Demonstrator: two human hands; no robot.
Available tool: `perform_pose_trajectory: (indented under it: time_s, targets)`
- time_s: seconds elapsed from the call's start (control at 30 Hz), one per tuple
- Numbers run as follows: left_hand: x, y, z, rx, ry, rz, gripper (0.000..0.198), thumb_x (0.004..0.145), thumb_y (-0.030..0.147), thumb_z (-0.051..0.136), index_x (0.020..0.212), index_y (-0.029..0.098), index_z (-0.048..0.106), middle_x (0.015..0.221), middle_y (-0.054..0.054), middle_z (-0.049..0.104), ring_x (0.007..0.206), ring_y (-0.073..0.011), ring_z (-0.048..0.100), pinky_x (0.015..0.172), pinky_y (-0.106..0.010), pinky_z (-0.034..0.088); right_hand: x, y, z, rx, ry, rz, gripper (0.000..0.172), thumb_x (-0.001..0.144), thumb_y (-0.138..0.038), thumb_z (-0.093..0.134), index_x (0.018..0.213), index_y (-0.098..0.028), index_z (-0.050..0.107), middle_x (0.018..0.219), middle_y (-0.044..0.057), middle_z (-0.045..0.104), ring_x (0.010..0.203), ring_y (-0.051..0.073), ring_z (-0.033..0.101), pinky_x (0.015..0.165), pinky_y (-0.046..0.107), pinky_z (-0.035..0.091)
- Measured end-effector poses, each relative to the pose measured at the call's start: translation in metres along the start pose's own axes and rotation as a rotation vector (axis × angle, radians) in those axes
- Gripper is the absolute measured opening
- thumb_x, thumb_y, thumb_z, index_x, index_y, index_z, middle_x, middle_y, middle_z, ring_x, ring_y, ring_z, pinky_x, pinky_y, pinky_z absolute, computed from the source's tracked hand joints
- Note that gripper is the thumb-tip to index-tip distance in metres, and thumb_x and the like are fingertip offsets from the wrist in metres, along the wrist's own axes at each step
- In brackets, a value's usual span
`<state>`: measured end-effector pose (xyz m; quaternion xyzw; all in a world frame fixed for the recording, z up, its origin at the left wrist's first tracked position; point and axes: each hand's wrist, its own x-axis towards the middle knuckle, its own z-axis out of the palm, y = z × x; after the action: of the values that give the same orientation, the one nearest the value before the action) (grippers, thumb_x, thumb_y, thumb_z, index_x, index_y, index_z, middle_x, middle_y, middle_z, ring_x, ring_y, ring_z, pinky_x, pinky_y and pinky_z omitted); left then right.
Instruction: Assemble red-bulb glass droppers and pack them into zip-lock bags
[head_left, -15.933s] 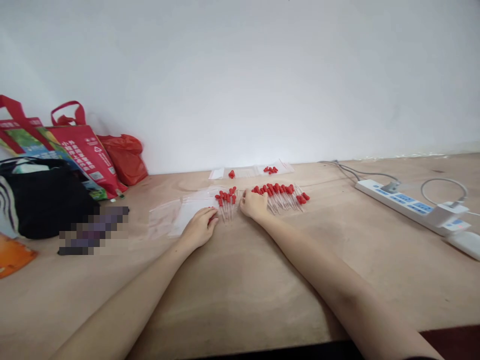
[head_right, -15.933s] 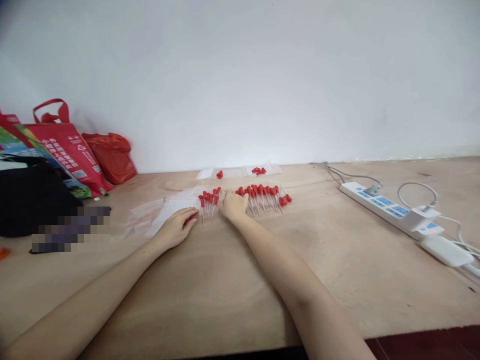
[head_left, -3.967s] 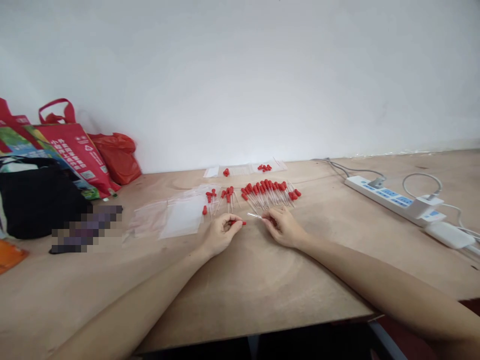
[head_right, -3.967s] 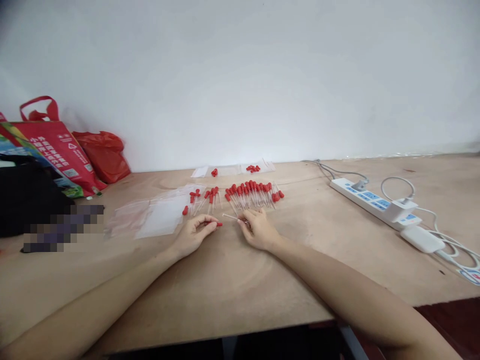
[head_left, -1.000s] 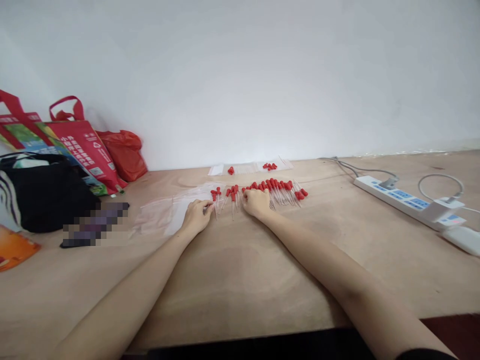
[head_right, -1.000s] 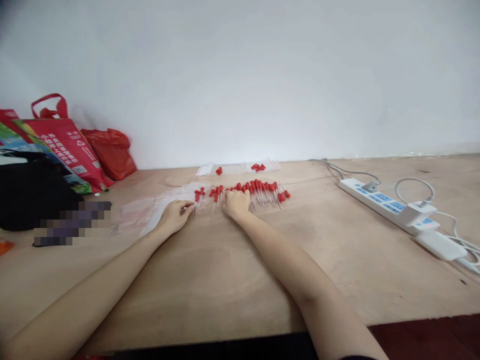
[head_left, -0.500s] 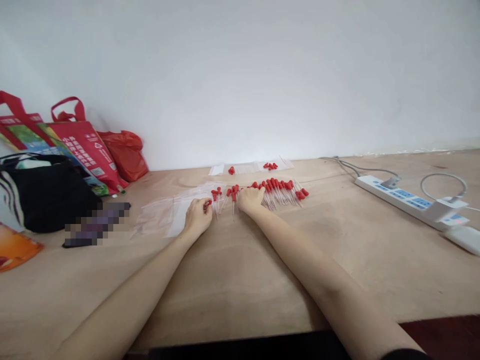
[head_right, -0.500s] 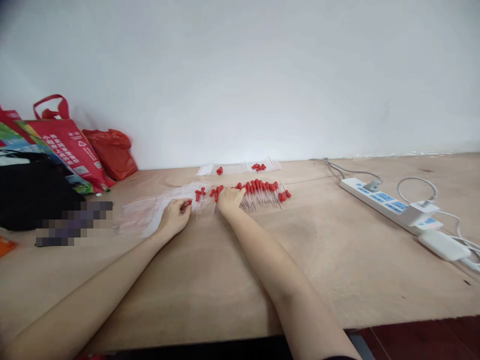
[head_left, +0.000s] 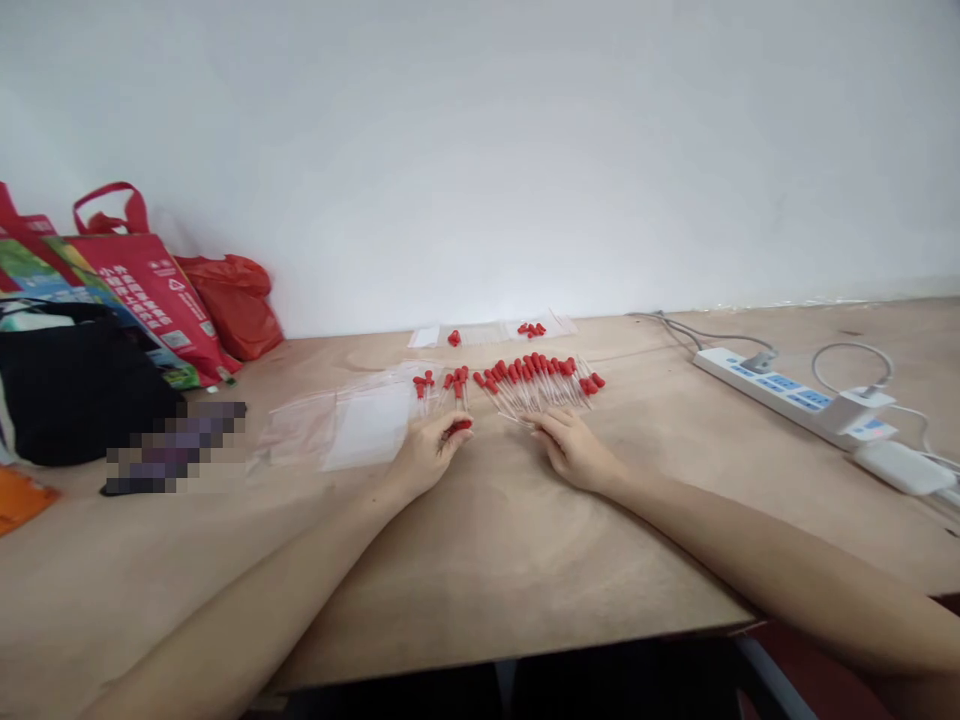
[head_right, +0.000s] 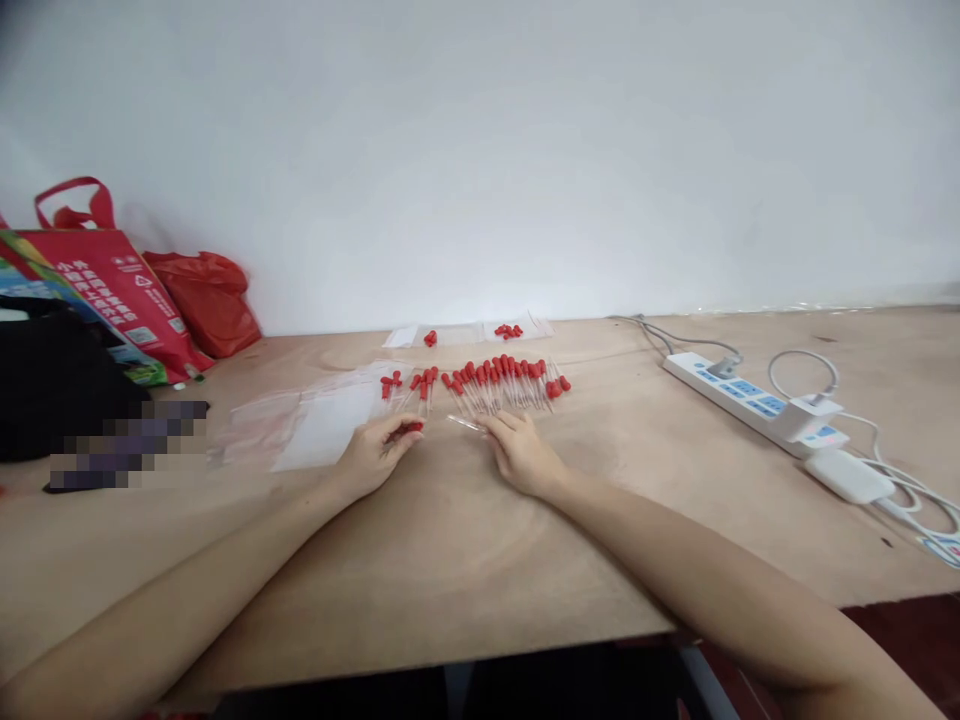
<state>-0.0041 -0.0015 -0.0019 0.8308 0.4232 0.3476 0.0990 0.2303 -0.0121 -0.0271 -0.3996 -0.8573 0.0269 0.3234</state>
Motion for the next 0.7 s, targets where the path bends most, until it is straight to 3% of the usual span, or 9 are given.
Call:
perform_pose_trajectory:
  time_s: [0.17, 0.53, 0.7]
  targets:
    - [-0.003, 0.01, 0.008, -0.025, -0.015, 0.056, 0.018, 0.08, 0.03, 0.05, 0.089, 0.017, 0.059, 0.084, -0.004, 0.063, 0.075, -0.0153, 0.058, 0.067, -0.026, 0.046, -0.004, -0.012, -0.009, -0.013, -0.027, -0.054, 0.025, 0.085, -0.016, 0.035, 0.102, -0.016, 0.054, 0.083, 0.007, 0.057, 0.076, 0.016, 0.05, 0.071, 0.03, 0.031]
    - [-0.005, 0.008, 0.01, -0.069, 0.031, 0.198, 0.014, 0.081, 0.022, 0.049, 0.086, 0.017, 0.061, 0.081, -0.003, 0.064, 0.072, -0.0132, 0.059, 0.066, -0.025, 0.047, -0.004, -0.019, -0.001, 0.024, -0.047, -0.098, 0.023, 0.084, -0.018, 0.04, 0.101, -0.017, 0.056, 0.082, 0.005, 0.059, 0.075, 0.014, 0.051, 0.071, 0.029, 0.029]
    - [-0.008, 0.01, 0.01, -0.072, -0.012, 0.216, 0.015, 0.082, 0.02, 0.048, 0.082, 0.016, 0.062, 0.078, -0.003, 0.065, 0.069, -0.0123, 0.059, 0.064, -0.023, 0.046, -0.004, -0.019, 0.0, 0.047, -0.031, -0.118, 0.022, 0.085, -0.024, 0.042, 0.095, -0.016, 0.06, 0.074, 0.003, 0.058, 0.068, 0.012, 0.05, 0.067, 0.028, 0.028]
